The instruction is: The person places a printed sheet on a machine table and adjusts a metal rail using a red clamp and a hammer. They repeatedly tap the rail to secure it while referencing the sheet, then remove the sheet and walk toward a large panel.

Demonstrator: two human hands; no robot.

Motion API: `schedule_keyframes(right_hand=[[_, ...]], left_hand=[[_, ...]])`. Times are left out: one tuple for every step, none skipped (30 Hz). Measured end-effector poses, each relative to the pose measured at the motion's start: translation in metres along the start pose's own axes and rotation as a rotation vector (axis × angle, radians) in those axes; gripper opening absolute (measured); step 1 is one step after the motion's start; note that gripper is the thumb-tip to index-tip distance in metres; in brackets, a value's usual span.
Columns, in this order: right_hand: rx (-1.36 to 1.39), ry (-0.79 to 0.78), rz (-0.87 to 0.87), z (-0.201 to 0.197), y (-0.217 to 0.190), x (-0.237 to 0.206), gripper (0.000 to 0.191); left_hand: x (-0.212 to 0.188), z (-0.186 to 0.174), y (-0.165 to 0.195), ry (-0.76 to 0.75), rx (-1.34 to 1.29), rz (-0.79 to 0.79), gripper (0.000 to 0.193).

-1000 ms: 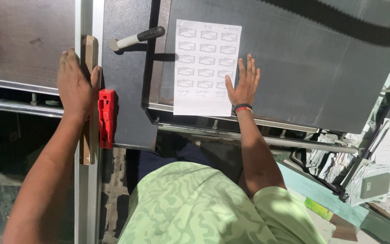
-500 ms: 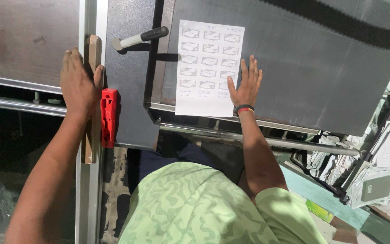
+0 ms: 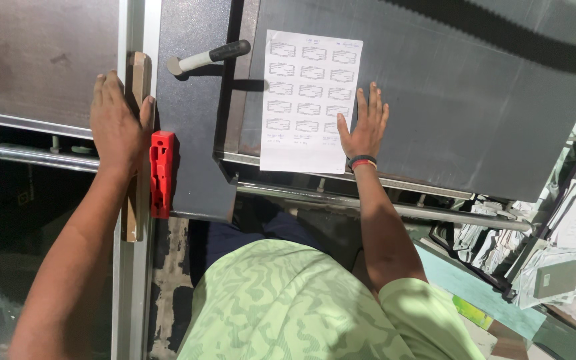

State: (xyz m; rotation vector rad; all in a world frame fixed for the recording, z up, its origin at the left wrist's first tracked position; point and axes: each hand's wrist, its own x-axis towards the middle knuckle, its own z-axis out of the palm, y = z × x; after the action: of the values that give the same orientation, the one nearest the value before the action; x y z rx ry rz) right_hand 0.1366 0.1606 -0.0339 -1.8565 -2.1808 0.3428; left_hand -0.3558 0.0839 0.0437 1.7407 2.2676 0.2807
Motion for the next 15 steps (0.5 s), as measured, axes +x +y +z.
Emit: schedule_keyframes(right_hand=[[0.001, 0.001, -0.002, 0.0002, 0.0, -0.0001, 0.071], [-0.001, 0.003, -0.002, 0.0003, 0.0001, -0.0002, 0.071], [-0.004, 0.004, -0.001, 0.0004, 0.0001, -0.0001, 0.071], [-0.006, 0.005, -0.001, 0.0006, -0.0001, -0.0001, 0.071], [-0.006, 0.002, 0.003, 0.0006, -0.0002, 0.0, 0.071], [-0.005, -0.001, 0.007, 0.0006, -0.0004, 0.0001, 0.071], [-0.005, -0.004, 0.011, 0.0006, -0.0006, 0.0001, 0.072], [-0.006, -0.004, 0.008, 0.0004, -0.0007, 0.0001, 0.072], [-0.007, -0.003, 0.006, 0.0003, -0.0009, 0.0, 0.072], [-0.008, -0.003, 0.003, 0.0001, -0.001, 0.0, 0.071], [-0.006, -0.002, 0.001, 0.0, -0.0011, -0.0001, 0.071], [-0.003, -0.002, -0.001, -0.0001, -0.0013, 0.0, 0.071], [0.0, -0.001, -0.003, -0.0002, -0.0013, -0.0003, 0.071], [0.0, -0.003, -0.001, -0.0001, -0.0014, 0.001, 0.071], [-0.001, -0.004, 0.001, -0.0002, -0.0013, 0.0011, 0.071]], left_hand=[[-0.0001, -0.0005, 0.0001, 0.003, 0.005, 0.004, 0.071], [-0.0002, -0.0008, 0.0002, 0.005, 0.01, 0.007, 0.071], [-0.0005, -0.001, 0.0002, 0.003, 0.004, 0.003, 0.07], [-0.0008, -0.001, 0.0001, 0.001, -0.002, -0.002, 0.07], [-0.0012, -0.0009, 0.0, -0.002, -0.007, -0.006, 0.07], [-0.0016, -0.0007, -0.0003, 0.002, -0.008, -0.003, 0.07], [-0.0019, -0.0003, -0.0006, 0.006, -0.008, 0.0, 0.07], [-0.0023, 0.0, -0.001, 0.01, -0.009, 0.003, 0.07], [-0.0023, 0.0004, -0.0014, 0.015, -0.002, 0.01, 0.07], [-0.002, 0.0007, -0.0017, 0.02, 0.005, 0.016, 0.07], [-0.0021, 0.0008, -0.002, 0.025, 0.012, 0.023, 0.07], [-0.002, 0.0008, -0.0021, 0.021, 0.002, 0.016, 0.07], [-0.0025, 0.0007, -0.002, 0.017, -0.008, 0.009, 0.069], [-0.0014, 0.0001, -0.0018, 0.013, -0.017, 0.002, 0.069], [-0.001, -0.0003, -0.0011, 0.02, -0.026, 0.005, 0.069]])
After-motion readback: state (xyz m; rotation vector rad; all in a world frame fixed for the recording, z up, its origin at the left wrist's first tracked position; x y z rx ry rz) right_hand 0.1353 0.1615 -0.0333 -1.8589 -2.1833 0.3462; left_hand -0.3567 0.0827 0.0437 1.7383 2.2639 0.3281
